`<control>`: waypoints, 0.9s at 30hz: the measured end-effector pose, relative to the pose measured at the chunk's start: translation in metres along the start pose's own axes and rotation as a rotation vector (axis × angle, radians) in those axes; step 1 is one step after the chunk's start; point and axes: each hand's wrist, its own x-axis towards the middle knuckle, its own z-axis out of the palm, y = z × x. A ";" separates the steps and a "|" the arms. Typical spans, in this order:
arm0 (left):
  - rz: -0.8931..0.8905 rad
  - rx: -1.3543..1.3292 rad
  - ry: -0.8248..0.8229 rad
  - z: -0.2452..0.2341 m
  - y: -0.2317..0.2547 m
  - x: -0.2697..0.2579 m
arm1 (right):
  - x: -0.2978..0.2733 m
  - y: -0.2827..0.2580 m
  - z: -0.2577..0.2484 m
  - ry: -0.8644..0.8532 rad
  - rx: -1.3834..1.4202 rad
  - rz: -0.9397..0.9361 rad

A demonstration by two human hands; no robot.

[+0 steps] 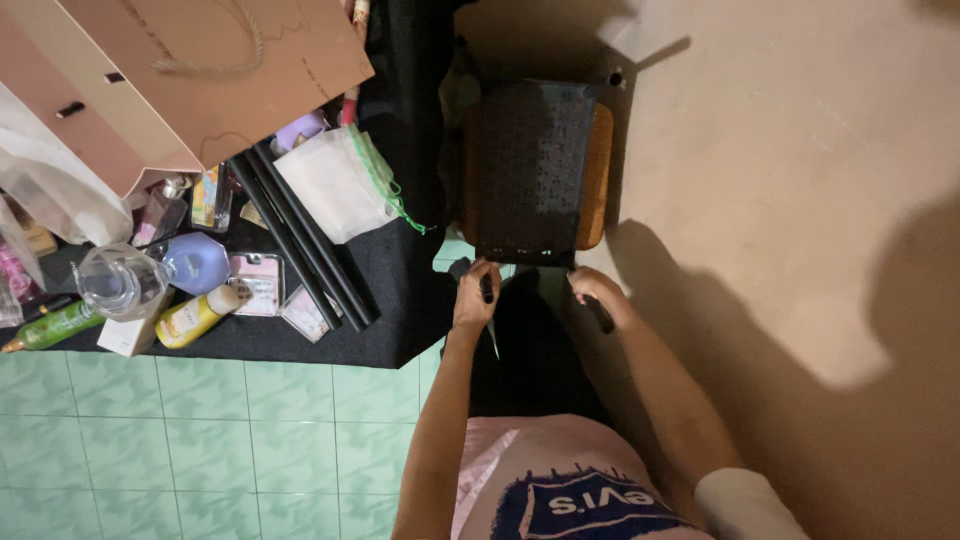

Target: The person assembles a small black plastic stool by inserting four legs into the seat base. They then handle a tissue box, a mug, and small cosmetic containers, placing them on the stool and nearby surfaces.

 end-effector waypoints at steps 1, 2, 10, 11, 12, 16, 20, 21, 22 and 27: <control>0.006 0.007 0.004 0.000 0.000 -0.001 | 0.001 0.001 0.001 -0.002 -0.154 -0.040; 0.015 0.013 0.011 0.001 0.000 -0.001 | 0.002 -0.001 0.000 -0.003 -0.310 -0.082; -0.123 0.010 -0.016 -0.002 0.011 0.001 | 0.031 0.009 0.005 0.012 -0.829 0.109; -0.139 0.014 -0.018 -0.003 0.013 0.001 | 0.034 0.014 0.008 0.138 -0.839 0.125; -0.155 0.017 -0.023 -0.004 0.015 0.001 | 0.037 0.020 0.013 0.262 -0.848 0.140; -0.188 0.045 -0.038 -0.004 0.017 0.001 | 0.057 0.038 0.032 0.402 -1.004 0.122; -0.325 0.064 -0.102 -0.003 0.012 -0.007 | 0.071 0.056 0.041 0.476 -1.164 0.061; -0.228 0.079 -0.069 -0.003 0.009 -0.010 | 0.071 0.062 0.037 0.517 -1.131 -0.039; -0.131 0.091 -0.043 -0.003 0.005 -0.012 | 0.072 0.067 0.024 0.316 -0.952 -0.038; -0.052 -0.038 -0.068 -0.005 -0.009 -0.012 | 0.062 0.083 -0.008 -0.320 1.260 0.293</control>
